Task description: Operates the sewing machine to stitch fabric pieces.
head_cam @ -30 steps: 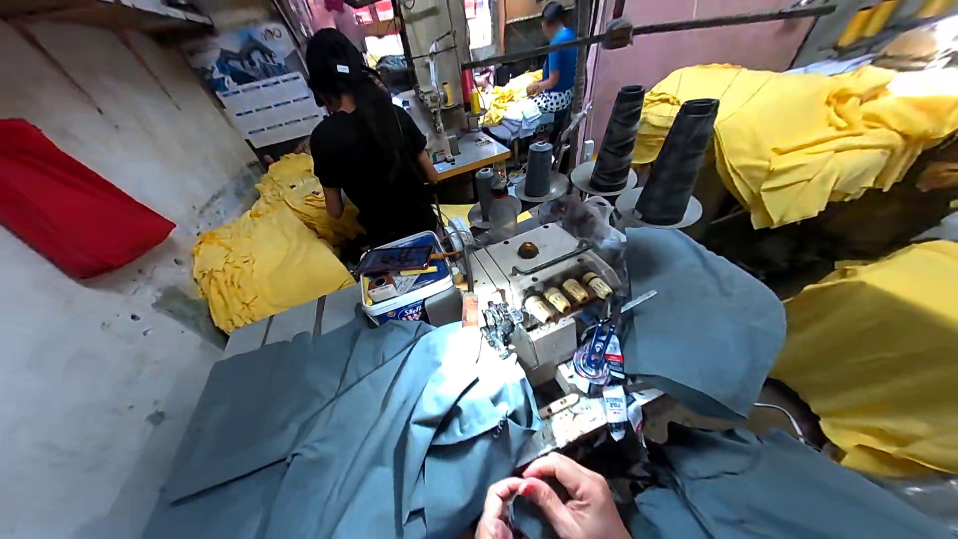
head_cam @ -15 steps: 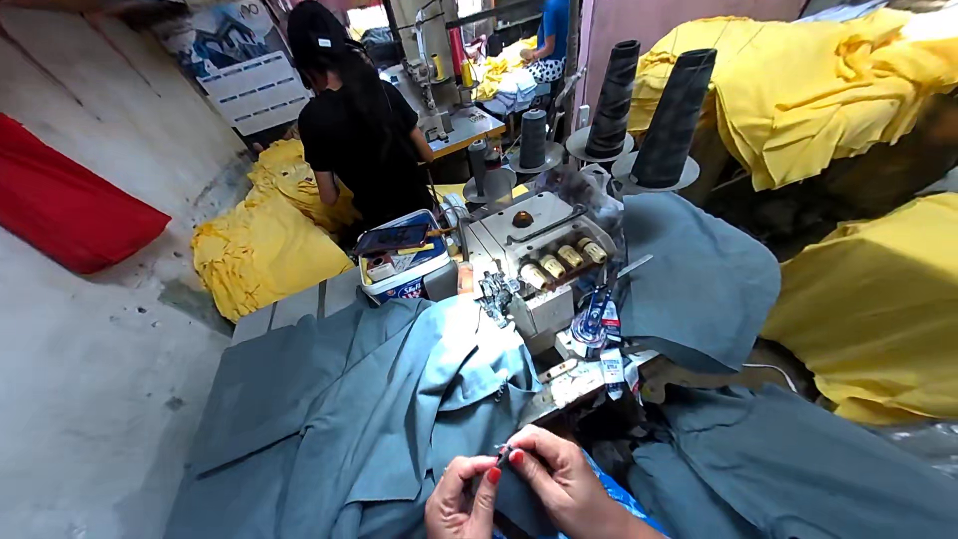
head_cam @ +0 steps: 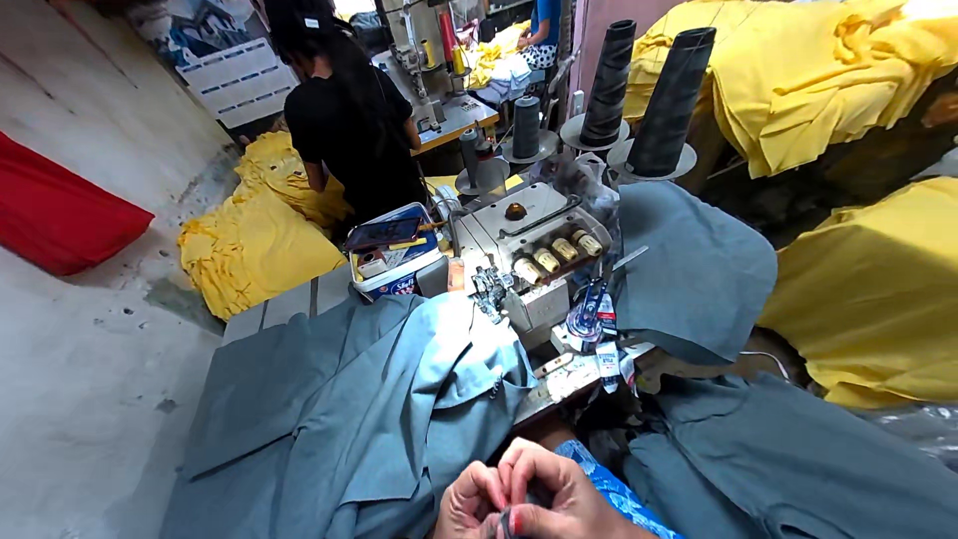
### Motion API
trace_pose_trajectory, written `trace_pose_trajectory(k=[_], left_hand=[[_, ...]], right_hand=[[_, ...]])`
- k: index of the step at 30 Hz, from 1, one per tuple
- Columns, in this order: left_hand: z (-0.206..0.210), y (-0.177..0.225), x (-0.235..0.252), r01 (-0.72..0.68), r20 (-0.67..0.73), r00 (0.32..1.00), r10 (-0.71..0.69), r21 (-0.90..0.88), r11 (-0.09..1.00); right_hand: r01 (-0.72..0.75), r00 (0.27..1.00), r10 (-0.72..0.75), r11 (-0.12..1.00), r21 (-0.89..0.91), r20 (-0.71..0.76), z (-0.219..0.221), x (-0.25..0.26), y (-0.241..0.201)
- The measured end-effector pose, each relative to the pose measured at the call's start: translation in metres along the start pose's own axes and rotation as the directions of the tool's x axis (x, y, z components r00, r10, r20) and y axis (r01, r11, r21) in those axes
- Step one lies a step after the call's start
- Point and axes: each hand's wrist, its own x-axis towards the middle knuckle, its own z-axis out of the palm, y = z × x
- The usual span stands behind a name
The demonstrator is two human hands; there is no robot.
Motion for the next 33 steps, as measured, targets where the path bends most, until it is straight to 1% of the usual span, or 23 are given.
trace_pose_trajectory(k=[4,5,9,12,13,14,16,18,19,20,21,22,23,24,25,26,27,28,29,30,31,32,33], left_hand=[[-0.006,0.000,0.007,-0.068,0.039,0.997,0.062,0.177,0.982],[-0.008,0.000,0.009,-0.084,0.048,0.996,0.075,0.213,0.973],[-0.008,0.003,0.015,-0.093,0.071,0.995,0.077,0.272,0.958],[-0.014,0.005,0.017,-0.104,0.076,0.994,0.083,0.339,0.935],[-0.017,0.008,0.018,-0.096,0.077,0.994,0.074,0.348,0.933],[-0.019,0.013,0.019,-0.083,0.071,0.996,0.062,0.343,0.936],[-0.024,0.028,0.022,-0.046,0.067,0.998,0.019,0.419,0.907],[-0.028,0.040,0.028,-0.034,0.090,0.996,-0.019,0.552,0.833],[-0.029,0.041,0.030,-0.045,0.090,0.996,-0.017,0.644,0.764],[-0.029,0.039,0.031,-0.061,0.068,0.998,0.016,0.745,0.665],[-0.027,0.034,0.031,-0.052,0.011,0.997,0.076,0.831,0.554],[-0.023,0.028,0.029,-0.001,-0.079,0.987,0.141,0.870,0.492],[-0.018,0.022,0.024,0.055,-0.180,0.967,0.181,0.840,0.539],[-0.013,0.018,0.018,0.070,-0.243,0.956,0.165,0.735,0.675],[-0.007,0.016,0.010,0.071,-0.256,0.961,0.105,0.594,0.801],[-0.002,0.011,0.002,0.063,-0.229,0.972,0.062,0.503,0.862],[0.001,0.002,-0.004,0.028,-0.184,0.980,0.072,0.490,0.871],[0.000,-0.009,-0.008,-0.029,-0.140,0.982,0.123,0.534,0.845],[-0.005,-0.017,-0.008,-0.095,-0.104,0.975,0.199,0.613,0.784],[-0.013,-0.019,-0.006,-0.153,-0.052,0.963,0.266,0.707,0.691],[-0.022,-0.016,-0.001,-0.200,0.023,0.956,0.293,0.782,0.590],[-0.030,-0.007,0.003,-0.233,0.100,0.957,0.274,0.827,0.512],[-0.035,0.004,0.008,-0.256,0.172,0.961,0.218,0.853,0.455]], right_hand=[[0.102,0.994,-0.105,0.967,-0.232,-0.002,-0.004,0.003,0.002],[0.114,0.993,-0.119,0.958,-0.262,-0.002,-0.005,0.004,0.002],[0.103,0.995,-0.103,0.975,-0.195,0.011,-0.005,0.008,0.001],[0.179,0.983,-0.179,0.944,-0.276,0.026,-0.008,0.009,0.001],[0.175,0.984,-0.181,0.951,-0.254,0.002,-0.008,0.009,-0.001],[0.131,0.989,-0.142,0.970,-0.203,-0.039,-0.008,0.009,-0.005],[-0.041,0.996,0.029,0.989,-0.142,-0.082,-0.011,0.009,-0.015],[-0.248,0.967,0.255,0.952,-0.180,0.019,-0.021,0.011,-0.023],[-0.319,0.933,0.347,0.921,-0.223,0.095,-0.025,0.012,-0.025],[-0.354,0.908,0.397,0.898,-0.263,0.135,-0.026,0.013,-0.025],[-0.367,0.902,0.412,0.888,-0.276,0.128,-0.025,0.012,-0.024],[-0.376,0.909,0.409,0.890,-0.259,0.084,-0.023,0.010,-0.023],[-0.390,0.915,0.404,0.893,-0.224,0.019,-0.021,0.010,-0.022],[-0.412,0.911,0.410,0.893,-0.180,-0.052,-0.019,0.011,-0.021],[-0.442,0.896,0.428,0.888,-0.130,-0.118,-0.017,0.013,-0.021],[-0.475,0.872,0.458,0.877,-0.069,-0.170,-0.017,0.015,-0.020],[-0.500,0.849,0.487,0.866,-0.014,-0.205,-0.017,0.016,-0.019],[-0.517,0.833,0.507,0.856,0.016,-0.220,-0.017,0.018,-0.019],[-0.524,0.829,0.512,0.852,0.008,-0.225,-0.019,0.019,-0.018],[-0.522,0.836,0.502,0.852,-0.037,-0.221,-0.021,0.020,-0.017],[-0.511,0.851,0.483,0.852,-0.114,-0.206,-0.023,0.022,-0.017],[-0.495,0.867,0.467,0.844,-0.206,-0.174,-0.027,0.024,-0.017],[-0.484,0.875,0.465,0.825,-0.292,-0.136,-0.030,0.025,-0.019]])
